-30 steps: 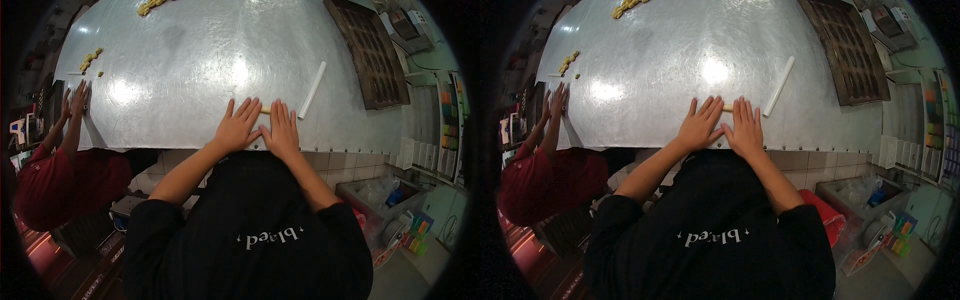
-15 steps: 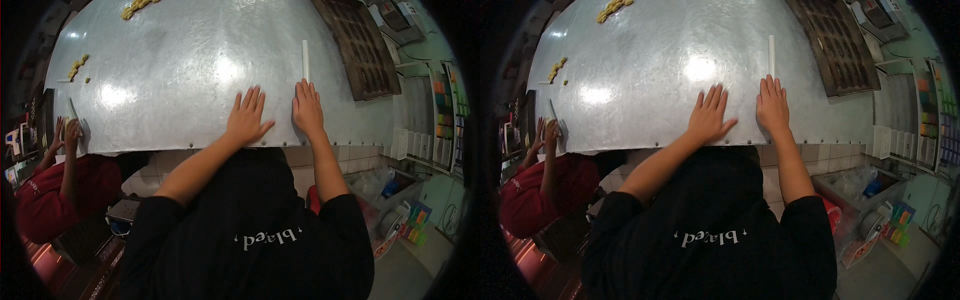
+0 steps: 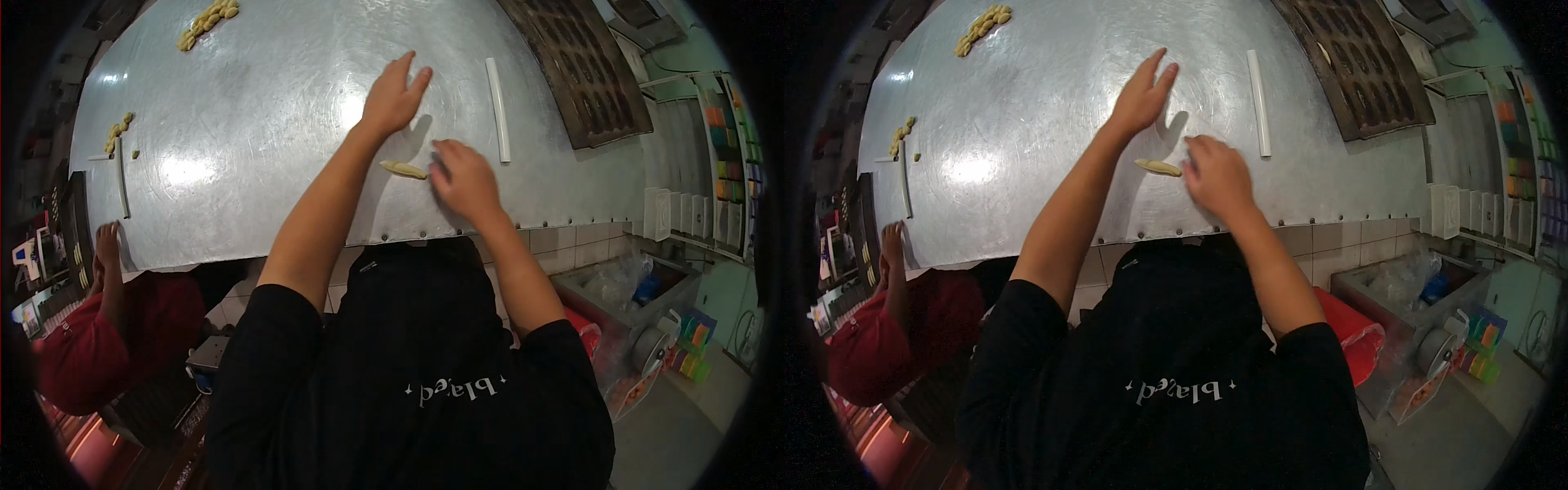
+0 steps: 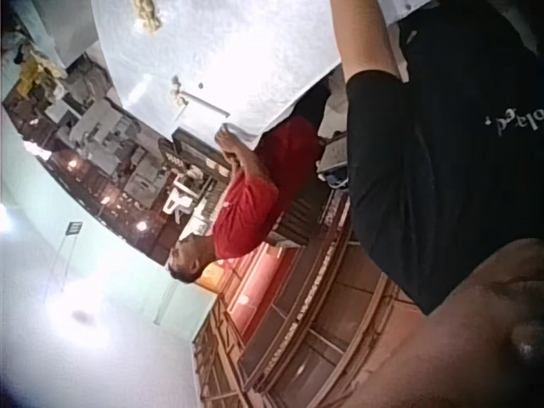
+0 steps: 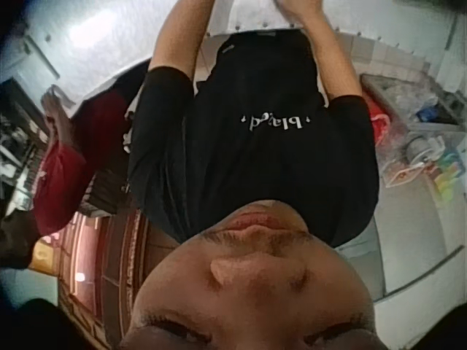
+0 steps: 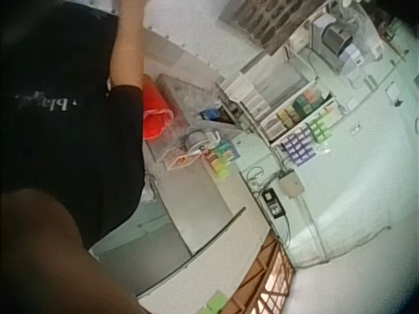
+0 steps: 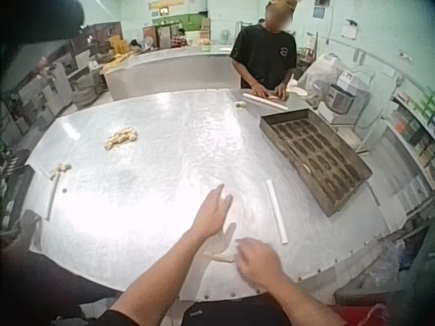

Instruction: Manually roll and shape pieces of dough into small loaves and arrange them on a baking tray.

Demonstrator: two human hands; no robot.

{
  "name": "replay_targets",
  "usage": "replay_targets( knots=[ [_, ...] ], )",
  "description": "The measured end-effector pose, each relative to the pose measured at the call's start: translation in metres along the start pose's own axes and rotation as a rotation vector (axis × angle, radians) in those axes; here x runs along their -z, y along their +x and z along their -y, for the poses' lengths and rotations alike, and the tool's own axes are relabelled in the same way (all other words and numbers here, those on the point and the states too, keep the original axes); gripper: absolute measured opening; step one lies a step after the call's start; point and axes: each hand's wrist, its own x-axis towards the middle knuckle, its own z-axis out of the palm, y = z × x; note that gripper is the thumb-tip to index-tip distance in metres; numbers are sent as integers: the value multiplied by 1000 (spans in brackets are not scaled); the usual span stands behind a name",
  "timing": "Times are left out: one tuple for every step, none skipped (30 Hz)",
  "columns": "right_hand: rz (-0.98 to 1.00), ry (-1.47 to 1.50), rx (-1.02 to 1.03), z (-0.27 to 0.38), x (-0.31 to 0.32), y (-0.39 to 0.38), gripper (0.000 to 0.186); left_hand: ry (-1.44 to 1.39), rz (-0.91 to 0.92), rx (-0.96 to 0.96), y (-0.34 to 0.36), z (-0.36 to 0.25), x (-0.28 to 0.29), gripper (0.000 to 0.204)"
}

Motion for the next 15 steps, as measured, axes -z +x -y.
replay_targets(
  knots=[
    [138,52,-15,12,-3,2,33,-54,-18,45,-1,-6,8,65],
    [139,60,-17,17,-10,4,33,-87,-58,56,1,-7,9,64],
    [172,62,17,20,-17,3,29,-101,-46,91,1,-9,10,64],
    [201,59,51,22,-22,4,25,-119,-34,121,0,-18,11,63],
    [197,59,45,23,-23,4,25,-118,-28,117,0,-20,8,63],
    [152,104,38,22,-22,4,22,-138,-54,77,1,-21,2,62],
    [108,147,30,21,-19,5,18,-160,-78,39,3,-23,-5,60],
    [102,141,20,19,-14,6,18,-166,-68,32,5,-25,-9,60],
    [121,252,-27,16,-6,6,17,-129,-116,-50,7,-27,-12,57],
    [141,364,-66,9,4,9,17,-90,-172,-130,11,-28,-16,54],
    [84,385,-39,-5,16,11,17,27,-284,-245,17,-33,-20,50],
    [-18,433,-56,-25,35,15,17,59,-317,-270,26,-38,-24,46],
    [-120,484,-71,-45,59,20,17,21,-340,-249,34,-53,-31,45],
    [-287,557,-110,-67,90,27,18,-16,-359,-231,43,-68,-40,43],
    [-531,439,29,-94,124,37,19,-31,-364,-280,53,-80,-49,41]
  ],
)
